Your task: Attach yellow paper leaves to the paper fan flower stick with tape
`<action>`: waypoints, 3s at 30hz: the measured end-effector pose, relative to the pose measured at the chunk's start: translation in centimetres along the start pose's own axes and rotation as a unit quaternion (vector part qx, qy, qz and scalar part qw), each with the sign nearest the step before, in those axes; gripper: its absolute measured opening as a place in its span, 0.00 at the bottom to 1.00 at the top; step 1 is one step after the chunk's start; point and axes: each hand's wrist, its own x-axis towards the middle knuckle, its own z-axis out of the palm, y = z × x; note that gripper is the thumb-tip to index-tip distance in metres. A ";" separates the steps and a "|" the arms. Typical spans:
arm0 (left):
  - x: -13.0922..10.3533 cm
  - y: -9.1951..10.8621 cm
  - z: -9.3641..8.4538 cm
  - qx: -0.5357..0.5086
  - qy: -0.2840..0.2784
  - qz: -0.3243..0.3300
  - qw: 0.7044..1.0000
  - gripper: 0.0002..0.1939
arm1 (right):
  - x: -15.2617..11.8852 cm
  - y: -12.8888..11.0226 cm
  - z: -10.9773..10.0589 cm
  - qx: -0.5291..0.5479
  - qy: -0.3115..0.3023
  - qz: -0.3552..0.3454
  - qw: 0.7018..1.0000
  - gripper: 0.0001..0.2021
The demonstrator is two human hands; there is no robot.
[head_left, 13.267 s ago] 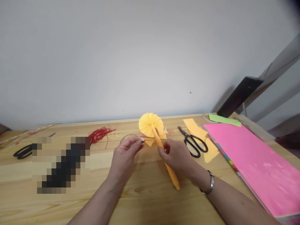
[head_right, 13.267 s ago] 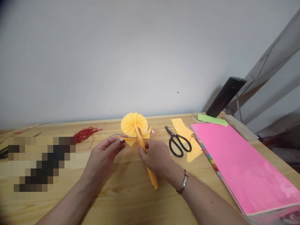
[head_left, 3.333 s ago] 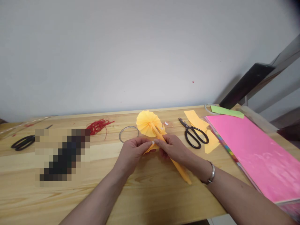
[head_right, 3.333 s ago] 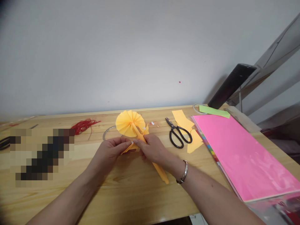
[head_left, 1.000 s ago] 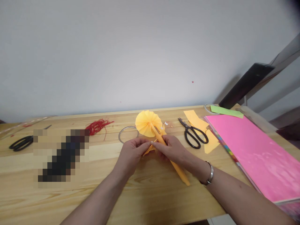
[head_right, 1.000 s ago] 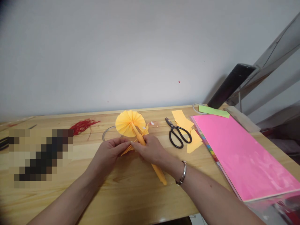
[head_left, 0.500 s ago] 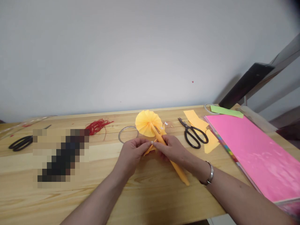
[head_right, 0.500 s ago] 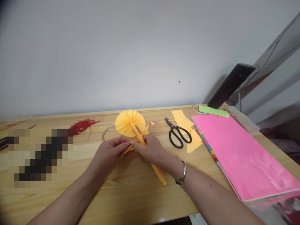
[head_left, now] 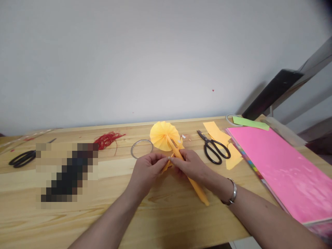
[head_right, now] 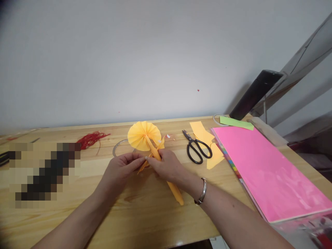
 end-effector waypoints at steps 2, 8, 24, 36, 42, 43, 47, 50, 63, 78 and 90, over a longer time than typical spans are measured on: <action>0.0 -0.1 0.0 0.010 -0.001 0.012 1.000 0.11 | 0.0 0.0 0.0 -0.005 0.003 -0.004 1.000 0.11; 0.1 -0.4 0.1 0.033 0.006 0.035 0.999 0.10 | 0.1 0.2 0.0 0.004 0.016 -0.002 1.000 0.10; 0.4 -0.8 -0.2 -0.012 -0.022 0.086 0.996 0.07 | -0.1 -0.1 0.0 0.002 0.031 -0.018 0.999 0.11; 0.2 -0.2 0.0 0.008 -0.004 0.043 0.999 0.10 | -0.1 -0.1 -0.1 0.002 0.025 -0.007 1.000 0.13; 0.1 -0.1 0.0 0.010 -0.006 0.040 0.999 0.10 | -0.2 -0.4 0.0 0.001 0.018 -0.014 1.000 0.14; 0.1 -0.1 0.0 0.012 -0.004 0.039 0.999 0.10 | -0.2 -0.3 0.0 0.004 0.015 -0.016 1.000 0.14; 0.1 -0.1 0.0 0.001 -0.005 0.030 1.000 0.10 | 0.0 0.1 0.0 0.006 0.012 -0.020 1.000 0.14; 0.4 -0.5 -0.2 -0.040 -0.028 0.022 0.999 0.10 | 0.0 0.2 0.1 0.017 0.011 -0.022 1.000 0.14; 0.9 -0.9 -0.9 -0.153 -0.099 -0.024 0.983 0.09 | 0.2 0.5 0.1 0.061 -0.023 -0.015 0.998 0.13; 0.7 -0.4 -0.9 -0.108 -0.081 -0.013 0.991 0.08 | 0.1 0.4 0.1 0.054 -0.016 -0.029 0.998 0.12; 0.6 -0.3 -0.6 -0.107 -0.073 -0.011 0.991 0.07 | -0.2 -0.6 0.2 0.043 -0.008 -0.005 0.999 0.09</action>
